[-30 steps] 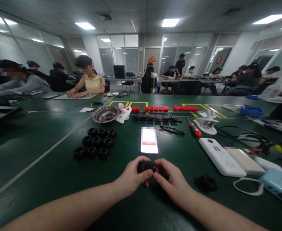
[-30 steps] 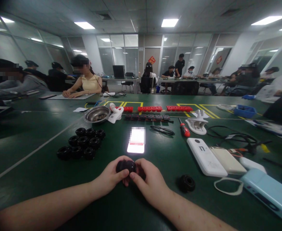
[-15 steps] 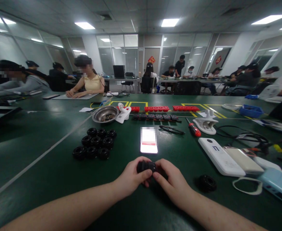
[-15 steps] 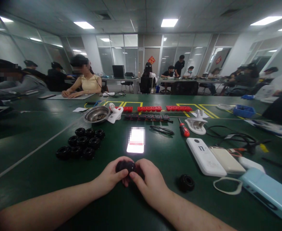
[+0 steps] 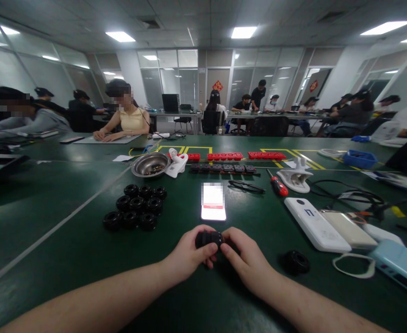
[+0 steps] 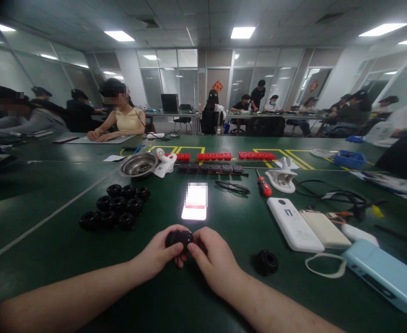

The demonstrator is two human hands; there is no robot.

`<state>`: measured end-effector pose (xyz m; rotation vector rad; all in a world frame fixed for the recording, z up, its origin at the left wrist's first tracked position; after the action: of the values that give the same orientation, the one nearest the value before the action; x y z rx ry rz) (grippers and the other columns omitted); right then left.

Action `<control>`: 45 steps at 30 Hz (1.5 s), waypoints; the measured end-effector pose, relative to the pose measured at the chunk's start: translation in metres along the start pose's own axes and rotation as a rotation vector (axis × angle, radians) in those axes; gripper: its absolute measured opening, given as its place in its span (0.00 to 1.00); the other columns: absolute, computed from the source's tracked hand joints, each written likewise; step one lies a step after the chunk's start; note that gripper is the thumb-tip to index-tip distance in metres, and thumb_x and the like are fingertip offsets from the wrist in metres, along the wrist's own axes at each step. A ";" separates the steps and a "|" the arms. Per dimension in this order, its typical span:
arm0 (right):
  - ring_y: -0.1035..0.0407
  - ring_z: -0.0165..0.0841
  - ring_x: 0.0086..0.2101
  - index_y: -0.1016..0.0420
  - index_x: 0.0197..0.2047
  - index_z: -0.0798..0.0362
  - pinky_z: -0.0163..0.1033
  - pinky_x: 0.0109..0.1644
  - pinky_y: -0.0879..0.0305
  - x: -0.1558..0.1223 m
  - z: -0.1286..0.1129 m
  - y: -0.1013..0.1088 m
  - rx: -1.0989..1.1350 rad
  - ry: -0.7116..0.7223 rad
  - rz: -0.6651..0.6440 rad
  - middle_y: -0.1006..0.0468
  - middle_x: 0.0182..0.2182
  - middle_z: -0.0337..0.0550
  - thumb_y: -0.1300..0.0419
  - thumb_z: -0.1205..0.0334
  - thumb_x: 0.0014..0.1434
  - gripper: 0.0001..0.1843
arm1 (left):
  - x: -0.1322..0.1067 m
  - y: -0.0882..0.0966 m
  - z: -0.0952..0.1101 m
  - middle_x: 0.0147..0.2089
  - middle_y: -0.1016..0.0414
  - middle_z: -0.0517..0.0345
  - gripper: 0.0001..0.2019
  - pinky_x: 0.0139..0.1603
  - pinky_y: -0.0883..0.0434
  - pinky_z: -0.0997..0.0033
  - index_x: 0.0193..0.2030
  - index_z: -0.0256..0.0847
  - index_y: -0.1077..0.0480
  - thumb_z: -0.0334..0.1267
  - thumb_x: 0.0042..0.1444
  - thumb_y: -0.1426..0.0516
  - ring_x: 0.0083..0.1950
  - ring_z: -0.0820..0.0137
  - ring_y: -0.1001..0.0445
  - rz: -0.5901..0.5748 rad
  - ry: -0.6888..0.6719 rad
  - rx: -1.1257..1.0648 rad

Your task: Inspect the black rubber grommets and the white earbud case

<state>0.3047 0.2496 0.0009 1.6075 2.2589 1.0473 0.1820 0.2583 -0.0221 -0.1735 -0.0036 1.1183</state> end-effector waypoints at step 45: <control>0.39 0.31 0.28 0.36 0.26 0.55 0.35 0.31 0.44 0.002 0.005 -0.003 -0.002 -0.033 -0.022 0.34 0.24 0.40 0.53 0.57 0.58 0.14 | 0.000 0.000 -0.001 0.27 0.34 0.62 0.20 0.23 0.33 0.75 0.39 0.35 0.39 0.43 0.42 0.40 0.25 0.75 0.33 -0.006 -0.003 0.013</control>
<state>0.3044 0.2535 -0.0040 1.5844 2.2484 1.0096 0.1820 0.2581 -0.0235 -0.1604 0.0002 1.1125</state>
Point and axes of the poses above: each hand's wrist, its own x-axis towards the middle knuckle, its own y-axis out of the back of the hand, z = x × y, the point moved 5 cm from there along x, towards the middle knuckle
